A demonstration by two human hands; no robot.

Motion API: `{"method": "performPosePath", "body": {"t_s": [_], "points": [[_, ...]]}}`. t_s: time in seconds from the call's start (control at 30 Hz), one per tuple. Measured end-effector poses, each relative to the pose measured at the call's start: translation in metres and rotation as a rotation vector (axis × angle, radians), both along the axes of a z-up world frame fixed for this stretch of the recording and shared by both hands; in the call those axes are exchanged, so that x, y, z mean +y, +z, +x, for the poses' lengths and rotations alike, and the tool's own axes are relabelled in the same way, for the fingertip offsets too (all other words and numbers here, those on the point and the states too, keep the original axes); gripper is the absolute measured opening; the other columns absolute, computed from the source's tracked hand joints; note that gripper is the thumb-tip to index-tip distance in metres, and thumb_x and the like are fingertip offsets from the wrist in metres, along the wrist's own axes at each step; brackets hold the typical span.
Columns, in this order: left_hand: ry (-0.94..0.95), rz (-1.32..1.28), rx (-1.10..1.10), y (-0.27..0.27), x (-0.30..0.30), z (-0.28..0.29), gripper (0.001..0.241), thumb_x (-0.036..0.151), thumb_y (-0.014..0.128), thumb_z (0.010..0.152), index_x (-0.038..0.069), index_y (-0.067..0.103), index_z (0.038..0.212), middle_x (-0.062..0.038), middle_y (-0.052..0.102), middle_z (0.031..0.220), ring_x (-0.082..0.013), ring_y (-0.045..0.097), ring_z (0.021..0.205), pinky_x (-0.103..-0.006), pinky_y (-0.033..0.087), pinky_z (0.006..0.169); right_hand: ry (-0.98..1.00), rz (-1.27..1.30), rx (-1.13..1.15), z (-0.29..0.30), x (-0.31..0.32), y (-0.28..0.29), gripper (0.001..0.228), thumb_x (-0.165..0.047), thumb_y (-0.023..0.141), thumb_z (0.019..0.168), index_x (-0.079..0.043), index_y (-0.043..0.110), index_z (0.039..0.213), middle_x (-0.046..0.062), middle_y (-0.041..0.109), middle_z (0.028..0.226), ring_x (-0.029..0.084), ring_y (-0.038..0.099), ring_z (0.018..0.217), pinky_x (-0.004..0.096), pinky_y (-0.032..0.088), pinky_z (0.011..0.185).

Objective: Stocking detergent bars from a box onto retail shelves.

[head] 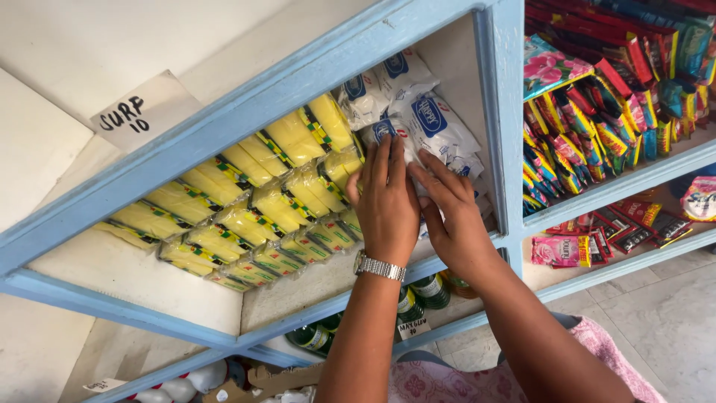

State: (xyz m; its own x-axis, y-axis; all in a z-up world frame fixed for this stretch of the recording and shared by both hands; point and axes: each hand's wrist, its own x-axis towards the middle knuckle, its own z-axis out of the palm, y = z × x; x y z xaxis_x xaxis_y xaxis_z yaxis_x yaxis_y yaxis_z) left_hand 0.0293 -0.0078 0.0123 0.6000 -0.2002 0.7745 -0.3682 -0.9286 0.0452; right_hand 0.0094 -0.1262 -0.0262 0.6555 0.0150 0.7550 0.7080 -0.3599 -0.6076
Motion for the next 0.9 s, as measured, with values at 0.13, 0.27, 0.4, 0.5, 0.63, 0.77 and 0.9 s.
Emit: {"method": "performPosePath", "body": {"t_s": [0.13, 0.27, 0.4, 0.5, 0.63, 0.77, 0.9], "points": [[-0.093, -0.079, -0.053, 0.008, -0.001, -0.020, 0.053, 0.010, 0.056, 0.099, 0.008, 0.050, 0.152, -0.015, 0.045, 0.160, -0.0343, 0.043, 0.148, -0.0518, 0.033, 0.113, -0.066, 0.061, -0.073, -0.014, -0.004, 0.015, 0.047, 0.002, 0.064, 0.092, -0.009, 0.063, 0.138, 0.018, 0.050, 0.154, 0.039, 0.049, 0.141, 0.045, 0.039, 0.115], [-0.221, -0.156, -0.156, -0.004, 0.012, -0.050, 0.050, 0.010, 0.059, 0.104, 0.007, 0.049, 0.153, -0.016, 0.045, 0.159, -0.0382, 0.045, 0.146, -0.0507, 0.034, 0.118, -0.022, 0.148, -0.109, -0.032, 0.002, 0.022, 0.039, 0.000, 0.063, 0.095, -0.009, 0.067, 0.133, 0.016, 0.056, 0.146, 0.035, 0.056, 0.135, 0.043, 0.044, 0.112], [-0.197, -0.325, -0.108, -0.046, 0.048, -0.080, 0.043, 0.007, 0.063, 0.098, 0.007, 0.059, 0.141, -0.016, 0.054, 0.145, -0.0360, 0.053, 0.133, -0.0471, 0.041, 0.112, 0.120, 0.244, -0.030, -0.056, 0.025, 0.018, 0.035, 0.000, 0.060, 0.095, -0.008, 0.068, 0.128, 0.015, 0.056, 0.139, 0.028, 0.064, 0.119, 0.034, 0.054, 0.097], [-0.087, -0.436, -0.084, -0.095, 0.092, -0.103, 0.034, 0.005, 0.063, 0.097, 0.006, 0.065, 0.131, -0.015, 0.058, 0.135, -0.0341, 0.056, 0.127, -0.0458, 0.046, 0.107, 0.224, 0.142, -0.101, -0.076, 0.046, 0.010, 0.033, 0.000, 0.061, 0.097, -0.006, 0.067, 0.128, 0.015, 0.055, 0.137, 0.030, 0.060, 0.124, 0.036, 0.053, 0.099], [0.227, -0.468, -0.082, -0.154, 0.159, -0.157, 0.022, -0.001, 0.064, 0.089, 0.005, 0.067, 0.110, -0.011, 0.064, 0.121, -0.0350, 0.057, 0.118, -0.0481, 0.045, 0.106, 0.516, 0.035, -0.080, -0.097, 0.081, -0.019, 0.033, 0.002, 0.060, 0.104, -0.007, 0.063, 0.135, 0.015, 0.048, 0.144, 0.027, 0.060, 0.126, 0.036, 0.052, 0.103], [0.379, -0.612, 0.011, -0.192, 0.225, -0.204, 0.028, -0.004, 0.059, 0.086, 0.008, 0.066, 0.110, -0.015, 0.060, 0.119, -0.0353, 0.058, 0.117, -0.0457, 0.046, 0.104, 0.717, -0.108, 0.052, -0.116, 0.117, -0.057, 0.035, 0.006, 0.061, 0.106, -0.008, 0.063, 0.138, 0.013, 0.047, 0.146, 0.020, 0.061, 0.109, 0.034, 0.052, 0.094], [0.602, -0.568, 0.054, -0.235, 0.286, -0.237, 0.028, -0.005, 0.062, 0.084, 0.010, 0.068, 0.108, -0.015, 0.062, 0.115, -0.0382, 0.056, 0.113, -0.0495, 0.045, 0.100, 0.814, -0.225, 0.051, -0.137, 0.141, -0.084, 0.041, 0.007, 0.062, 0.101, -0.010, 0.062, 0.138, 0.013, 0.046, 0.146, 0.025, 0.061, 0.116, 0.036, 0.052, 0.096]]}}
